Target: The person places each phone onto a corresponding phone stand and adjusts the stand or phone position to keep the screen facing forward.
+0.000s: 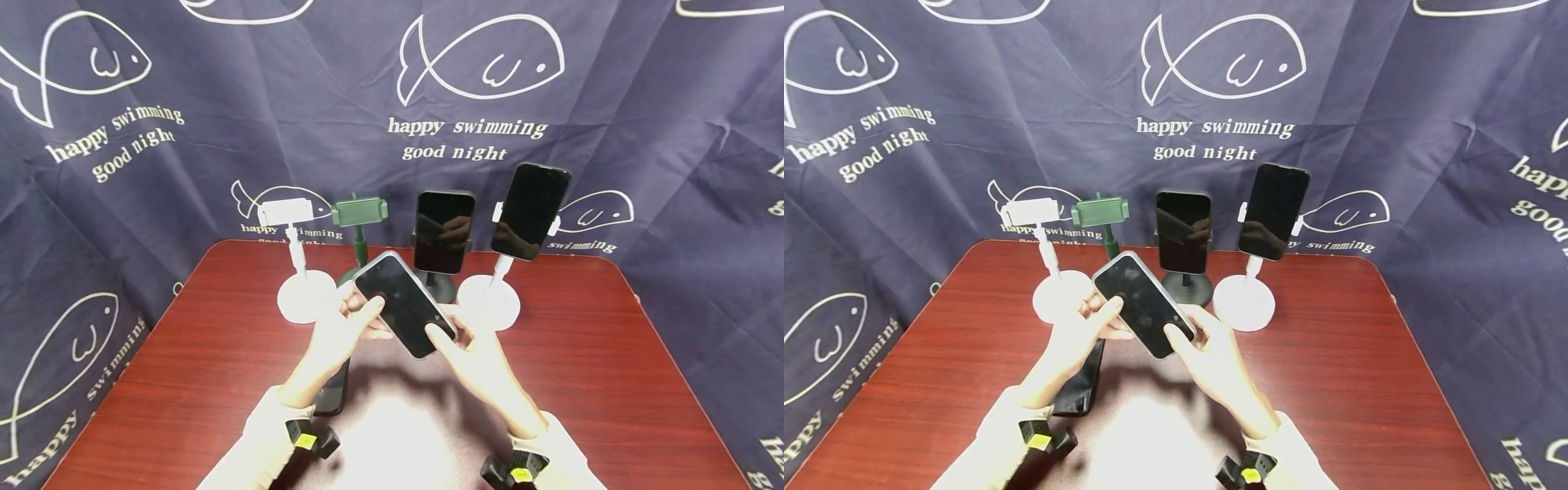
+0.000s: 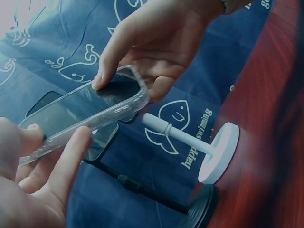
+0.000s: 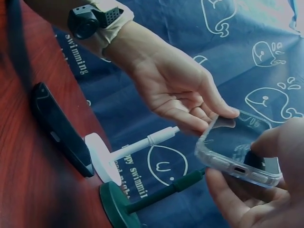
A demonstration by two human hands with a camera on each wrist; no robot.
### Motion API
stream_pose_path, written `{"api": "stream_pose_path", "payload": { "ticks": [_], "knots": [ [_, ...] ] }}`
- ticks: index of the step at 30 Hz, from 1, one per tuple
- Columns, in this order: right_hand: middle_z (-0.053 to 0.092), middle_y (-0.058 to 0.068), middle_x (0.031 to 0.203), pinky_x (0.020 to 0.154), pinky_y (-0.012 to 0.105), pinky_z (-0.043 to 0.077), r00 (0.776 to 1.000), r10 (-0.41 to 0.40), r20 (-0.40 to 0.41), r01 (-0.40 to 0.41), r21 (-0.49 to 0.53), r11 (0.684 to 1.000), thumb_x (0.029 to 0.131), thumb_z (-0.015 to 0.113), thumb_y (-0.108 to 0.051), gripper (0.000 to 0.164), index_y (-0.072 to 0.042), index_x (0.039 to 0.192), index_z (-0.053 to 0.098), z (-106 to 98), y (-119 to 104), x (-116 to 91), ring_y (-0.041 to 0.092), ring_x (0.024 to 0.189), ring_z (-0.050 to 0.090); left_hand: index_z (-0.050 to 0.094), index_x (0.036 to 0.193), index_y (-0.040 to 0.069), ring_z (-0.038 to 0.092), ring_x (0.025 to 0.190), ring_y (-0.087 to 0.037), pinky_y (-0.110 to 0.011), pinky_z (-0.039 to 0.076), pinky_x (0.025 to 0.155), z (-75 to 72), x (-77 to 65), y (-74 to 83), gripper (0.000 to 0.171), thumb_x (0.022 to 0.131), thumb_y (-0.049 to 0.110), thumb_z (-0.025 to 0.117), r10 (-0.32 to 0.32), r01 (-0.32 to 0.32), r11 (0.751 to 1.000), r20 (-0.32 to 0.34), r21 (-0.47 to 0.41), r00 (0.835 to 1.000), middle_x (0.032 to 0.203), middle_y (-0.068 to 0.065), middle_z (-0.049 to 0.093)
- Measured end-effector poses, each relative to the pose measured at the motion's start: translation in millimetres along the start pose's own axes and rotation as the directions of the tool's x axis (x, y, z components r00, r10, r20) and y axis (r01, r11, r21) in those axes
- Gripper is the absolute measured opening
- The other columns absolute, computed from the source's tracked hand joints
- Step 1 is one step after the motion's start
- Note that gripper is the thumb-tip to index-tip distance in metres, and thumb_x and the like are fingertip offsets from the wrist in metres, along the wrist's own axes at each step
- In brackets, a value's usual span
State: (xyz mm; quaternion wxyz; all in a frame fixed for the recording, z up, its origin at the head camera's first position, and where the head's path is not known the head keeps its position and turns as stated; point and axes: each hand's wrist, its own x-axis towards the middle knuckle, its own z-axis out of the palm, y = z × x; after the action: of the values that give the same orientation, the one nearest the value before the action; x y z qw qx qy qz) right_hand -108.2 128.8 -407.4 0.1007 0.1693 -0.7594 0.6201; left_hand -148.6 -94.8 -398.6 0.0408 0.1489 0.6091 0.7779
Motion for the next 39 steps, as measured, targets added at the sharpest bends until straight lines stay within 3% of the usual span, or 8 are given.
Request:
{"api": "stream_pose_path", "payload": {
  "ticks": [6, 9, 14, 17, 21, 25, 32, 39],
  "knots": [
    [0.073, -0.002, 0.098, 0.08, 0.017, 0.051, 1.0, 0.009, -0.029, -0.009, 0.008, 1.0, 0.093, 0.069, 0.003, 0.02, 0.003, 0.113, 0.067, 4, 1, -2, 0.001, 0.09, 0.064, 0.059, 0.101, 0.008, 0.074, 0.062, -0.019, -0.045, 0.063, 0.063, -1.1, 0.2, 0.0, 0.008, 0.099, 0.006, 0.066, 0.061, -0.061, 0.998, -0.015, -0.023, 0.998, 0.08, 0.002, 0.066],
    [0.073, -0.006, 0.094, 0.076, 0.019, 0.052, 1.0, 0.024, 0.011, -0.024, 0.034, 0.999, 0.094, 0.069, 0.002, 0.016, 0.003, 0.11, 0.068, 4, 0, -2, 0.003, 0.085, 0.065, 0.055, 0.094, 0.006, 0.073, 0.059, -0.019, -0.045, 0.063, 0.061, -1.9, 0.6, 2.4, 0.013, 0.098, 0.007, 0.067, 0.078, -0.078, 0.997, 0.0, 0.004, 0.997, 0.073, 0.002, 0.062],
    [0.076, 0.007, 0.092, 0.072, 0.022, 0.055, 0.993, 0.085, 0.084, -0.086, 0.018, 0.996, 0.094, 0.071, -0.003, 0.011, 0.001, 0.104, 0.069, 3, -2, -1, 0.006, 0.081, 0.069, 0.062, 0.112, -0.005, 0.072, 0.06, -0.018, -0.045, 0.062, 0.059, -4.4, 0.4, 8.2, 0.018, 0.098, 0.005, 0.067, 0.094, -0.097, 0.989, 0.034, 0.11, 0.995, 0.082, 0.0, 0.073],
    [0.077, 0.008, 0.091, 0.072, 0.023, 0.057, 0.984, 0.132, 0.119, -0.135, 0.014, 0.991, 0.094, 0.073, -0.006, 0.011, 0.0, 0.102, 0.068, 4, -3, -1, 0.006, 0.08, 0.071, 0.067, 0.116, -0.002, 0.071, 0.057, -0.019, -0.044, 0.061, 0.058, -6.2, 0.6, 12.5, 0.021, 0.097, 0.007, 0.069, 0.12, -0.126, 0.967, 0.039, 0.219, 0.992, 0.082, -0.005, 0.074],
    [0.073, 0.001, 0.081, 0.067, 0.022, 0.053, 0.975, 0.177, 0.135, -0.177, -0.012, 0.984, 0.092, 0.076, -0.009, 0.011, -0.004, 0.095, 0.066, 8, -4, -1, 0.006, 0.072, 0.066, 0.069, 0.097, 0.004, 0.068, 0.052, -0.02, -0.04, 0.059, 0.057, -9.9, 1.0, 16.2, 0.008, 0.096, 0.011, 0.072, 0.158, -0.164, 0.923, 0.046, 0.347, 0.986, 0.072, -0.011, 0.068],
    [0.074, 0.003, 0.082, 0.067, 0.022, 0.054, 0.971, 0.191, 0.142, -0.189, -0.028, 0.982, 0.09, 0.078, -0.01, 0.011, -0.006, 0.097, 0.069, 12, -3, -1, 0.007, 0.072, 0.067, 0.066, 0.088, 0.005, 0.067, 0.05, -0.019, -0.035, 0.057, 0.053, -14.0, -0.7, 17.3, 0.012, 0.095, 0.012, 0.073, 0.167, -0.172, 0.902, 0.049, 0.396, 0.985, 0.068, -0.011, 0.067],
    [0.079, 0.011, 0.104, 0.081, 0.026, 0.06, 0.967, 0.196, 0.162, -0.196, -0.017, 0.98, 0.091, 0.078, -0.013, 0.028, -0.008, 0.117, 0.069, 16, -7, 4, 0.014, 0.092, 0.076, 0.073, 0.109, 0.004, 0.066, 0.051, -0.016, -0.036, 0.057, 0.052, -17.0, -2.8, 23.0, 0.016, 0.095, 0.011, 0.073, 0.179, -0.178, 0.896, 0.035, 0.406, 0.983, 0.075, -0.013, 0.067],
    [0.078, 0.013, 0.104, 0.08, 0.023, 0.059, 0.971, 0.189, 0.147, -0.189, -0.009, 0.982, 0.093, 0.075, -0.011, 0.026, -0.005, 0.118, 0.068, 21, -12, 6, 0.01, 0.089, 0.076, 0.071, 0.121, 0.008, 0.066, 0.054, -0.016, -0.034, 0.057, 0.056, -18.8, -1.2, 31.5, 0.027, 0.095, 0.014, 0.074, 0.165, -0.156, 0.886, 0.018, 0.437, 0.986, 0.077, -0.011, 0.068]
  ]
}}
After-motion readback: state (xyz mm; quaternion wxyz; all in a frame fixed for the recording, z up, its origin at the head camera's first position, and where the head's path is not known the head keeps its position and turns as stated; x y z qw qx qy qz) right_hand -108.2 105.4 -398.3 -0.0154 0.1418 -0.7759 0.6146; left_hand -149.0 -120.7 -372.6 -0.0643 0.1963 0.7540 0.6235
